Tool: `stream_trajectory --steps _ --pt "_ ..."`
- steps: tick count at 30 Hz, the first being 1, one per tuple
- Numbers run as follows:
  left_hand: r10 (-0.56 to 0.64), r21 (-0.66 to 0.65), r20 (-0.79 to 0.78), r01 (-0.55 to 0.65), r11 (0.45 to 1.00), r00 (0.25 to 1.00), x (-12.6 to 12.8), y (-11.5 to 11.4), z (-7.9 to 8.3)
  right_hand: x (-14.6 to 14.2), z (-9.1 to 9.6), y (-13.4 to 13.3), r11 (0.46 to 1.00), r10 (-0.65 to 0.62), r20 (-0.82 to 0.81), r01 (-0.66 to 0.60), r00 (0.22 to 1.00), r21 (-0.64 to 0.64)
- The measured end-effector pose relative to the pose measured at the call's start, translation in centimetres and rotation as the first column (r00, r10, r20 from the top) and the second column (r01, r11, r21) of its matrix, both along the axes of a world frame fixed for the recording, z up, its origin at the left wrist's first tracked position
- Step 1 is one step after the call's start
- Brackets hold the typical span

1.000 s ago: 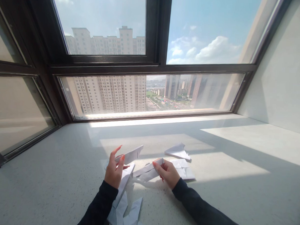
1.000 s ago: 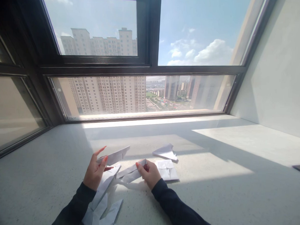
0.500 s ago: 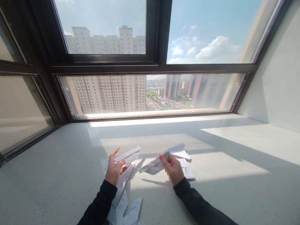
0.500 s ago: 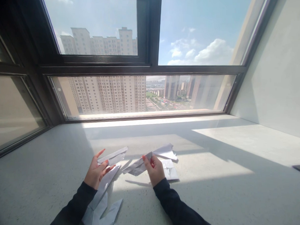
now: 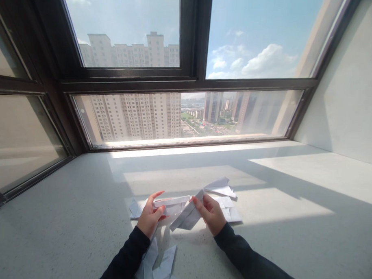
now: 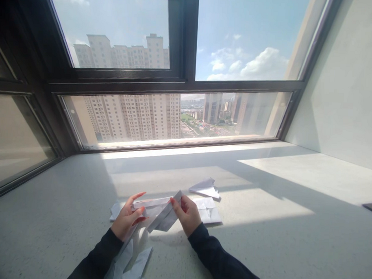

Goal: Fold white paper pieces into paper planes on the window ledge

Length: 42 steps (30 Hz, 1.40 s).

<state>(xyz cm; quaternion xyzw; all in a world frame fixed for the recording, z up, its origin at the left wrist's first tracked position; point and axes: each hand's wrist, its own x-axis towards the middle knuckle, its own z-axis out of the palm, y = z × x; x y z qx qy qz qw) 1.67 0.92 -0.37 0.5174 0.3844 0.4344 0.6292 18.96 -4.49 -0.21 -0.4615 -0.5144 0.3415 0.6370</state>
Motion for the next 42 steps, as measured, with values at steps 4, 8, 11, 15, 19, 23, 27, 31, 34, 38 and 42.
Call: stream_trajectory --steps 4,8,11,15,19,23,27,31,34,38,42 --pt "-0.021 0.019 -0.004 0.021 1.000 1.000 0.1 0.3 -0.8 -0.1 0.2 -0.2 1.000 0.000 -0.003 0.000 1.000 -0.006" --pt "-0.037 0.035 -0.029 0.038 0.999 0.999 0.1 0.2 -0.9 0.0 0.5 -0.2 1.000 -0.005 0.005 0.005 1.000 -0.010" --pt "-0.052 0.041 -0.052 0.054 0.998 0.997 0.1 0.1 -0.7 0.0 0.5 -0.1 1.000 -0.008 0.010 0.008 1.000 -0.006" --pt "-0.085 0.040 -0.072 0.088 0.995 0.994 0.1 -0.1 -0.5 -0.1 0.5 -0.2 1.000 0.002 0.028 -0.002 1.000 -0.018" --pt "-0.115 0.039 -0.074 0.118 0.992 0.991 0.0 -0.2 -0.4 -0.1 0.4 0.0 0.999 -0.050 0.056 0.051 0.997 -0.015" --pt "-0.133 0.037 -0.052 0.135 0.990 0.990 0.0 -0.3 -0.4 0.0 0.1 0.2 0.998 -0.055 0.028 0.055 0.998 -0.031" --pt "-0.152 0.009 -0.022 0.152 0.988 0.988 0.1 -0.4 -0.3 -0.3 0.1 0.3 0.999 -0.038 -0.088 0.037 0.995 -0.003" --pt "-0.159 -0.011 -0.042 0.159 0.987 0.986 0.1 -0.5 -0.3 -0.5 0.6 0.0 0.999 -0.054 -0.121 0.053 0.991 -0.009" --pt "-0.107 -0.027 -0.034 0.106 0.994 0.994 0.1 -0.4 -0.5 -0.3 1.0 -0.3 0.994 -0.104 -0.086 0.101 0.991 -0.035" --pt "-0.066 -0.057 0.002 0.066 0.996 0.998 0.1 -0.2 -1.0 -0.2 1.1 -0.5 0.990 -0.127 -0.037 0.125 0.991 -0.063" --pt "-0.046 -0.057 -0.003 0.045 0.997 0.999 0.1 -0.1 -1.0 -0.3 1.1 -0.5 0.991 -0.116 -0.029 0.114 0.993 -0.074"
